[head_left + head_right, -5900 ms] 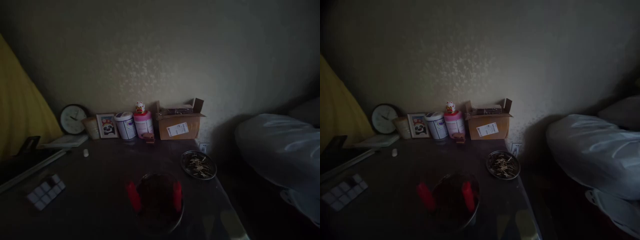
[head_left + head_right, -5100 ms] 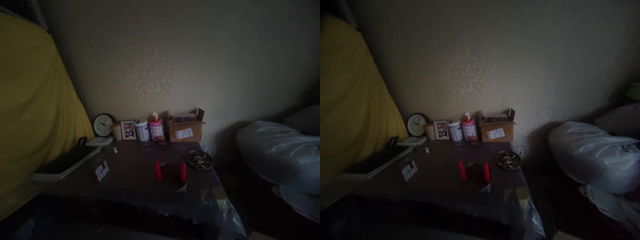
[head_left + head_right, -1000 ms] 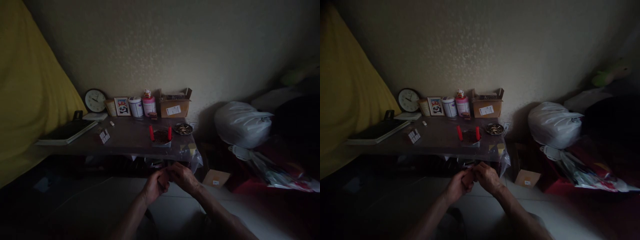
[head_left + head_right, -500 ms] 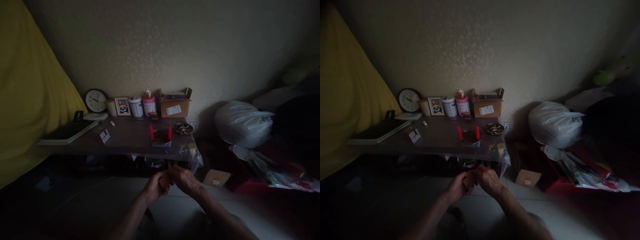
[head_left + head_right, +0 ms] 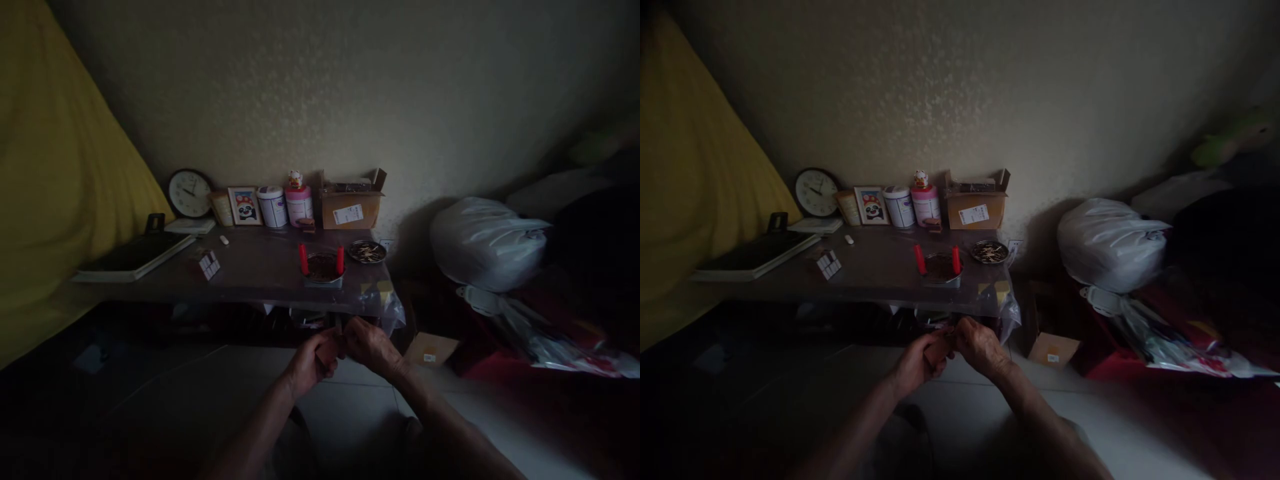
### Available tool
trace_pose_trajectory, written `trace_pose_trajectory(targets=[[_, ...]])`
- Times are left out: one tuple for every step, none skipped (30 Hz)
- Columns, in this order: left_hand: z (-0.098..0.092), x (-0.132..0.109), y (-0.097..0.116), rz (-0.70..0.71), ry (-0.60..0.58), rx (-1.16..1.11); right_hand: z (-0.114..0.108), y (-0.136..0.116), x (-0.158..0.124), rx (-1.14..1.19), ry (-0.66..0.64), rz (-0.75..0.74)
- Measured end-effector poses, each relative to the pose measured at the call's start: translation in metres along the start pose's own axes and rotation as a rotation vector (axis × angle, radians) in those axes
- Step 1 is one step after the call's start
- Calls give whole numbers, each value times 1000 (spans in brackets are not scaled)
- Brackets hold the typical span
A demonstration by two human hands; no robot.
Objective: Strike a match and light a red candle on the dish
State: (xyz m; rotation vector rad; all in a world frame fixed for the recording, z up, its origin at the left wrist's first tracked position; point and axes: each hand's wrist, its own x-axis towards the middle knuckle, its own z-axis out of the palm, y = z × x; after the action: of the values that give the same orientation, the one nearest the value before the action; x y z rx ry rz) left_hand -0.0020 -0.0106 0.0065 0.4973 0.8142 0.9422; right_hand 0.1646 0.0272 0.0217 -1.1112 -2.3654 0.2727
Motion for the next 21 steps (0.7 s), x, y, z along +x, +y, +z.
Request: trace_pose_trajectory(targets=[[-1, 0, 0, -5, 3, -2, 0, 1, 0, 23, 10, 12], [-1, 1, -1, -7, 8, -5, -1, 2, 1, 51, 19, 14], [-2, 1, -1, -7, 12, -12, -2, 3, 1, 78, 30, 7], [-2, 2, -1, -3, 19, -21, -2, 3, 1, 104, 39, -8], [-2, 2, -1, 0, 24, -30, -3, 3, 2, 126, 50, -26], [-2, 3, -1, 5, 27, -37, -3, 2, 2, 145, 54, -46], [-2, 4, -1, 8, 24, -39, -4, 1, 1, 162, 54, -61], [-2, 4, -2, 5, 17, -36, -4, 0, 1, 172, 53, -69], [-2, 4, -2, -4, 8, -29, -5, -2, 1, 177, 45, -73], [-2, 4, -2, -15, -5, -18, -6, -4, 0, 177, 37, -73], [-2, 5, -3, -26, -16, -8, -6, -7, 0, 172, 30, -73], [-2, 5, -4, -36, -25, -1, -7, -9, 0, 164, 24, -72], [-1, 5, -5, -45, -31, 5, -8, -11, -1, 155, 17, -70], [-1, 6, -5, -53, -35, 10, -8, -13, -1, 146, 8, -70], [-1, 6, -6, -61, -39, 13, -9, -14, -1, 141, -5, -73], [-1, 7, -7, -70, -43, 16, -10, -16, -1, 140, -16, -73], [-1, 8, -7, -78, -47, 18, -10, -16, -1, 145, -29, -76], [-1, 9, -7, -84, -50, 18, -10, -17, 0, 155, -37, -77], [-1, 10, -8, -87, -52, 18, -11, -17, 0, 169, -43, -72], [-2, 10, -8, -86, -52, 15, -11, -17, 0, 186, -46, -63], [-2, 11, -9, -85, -51, 10, -11, -17, 1, 203, -48, -53]])
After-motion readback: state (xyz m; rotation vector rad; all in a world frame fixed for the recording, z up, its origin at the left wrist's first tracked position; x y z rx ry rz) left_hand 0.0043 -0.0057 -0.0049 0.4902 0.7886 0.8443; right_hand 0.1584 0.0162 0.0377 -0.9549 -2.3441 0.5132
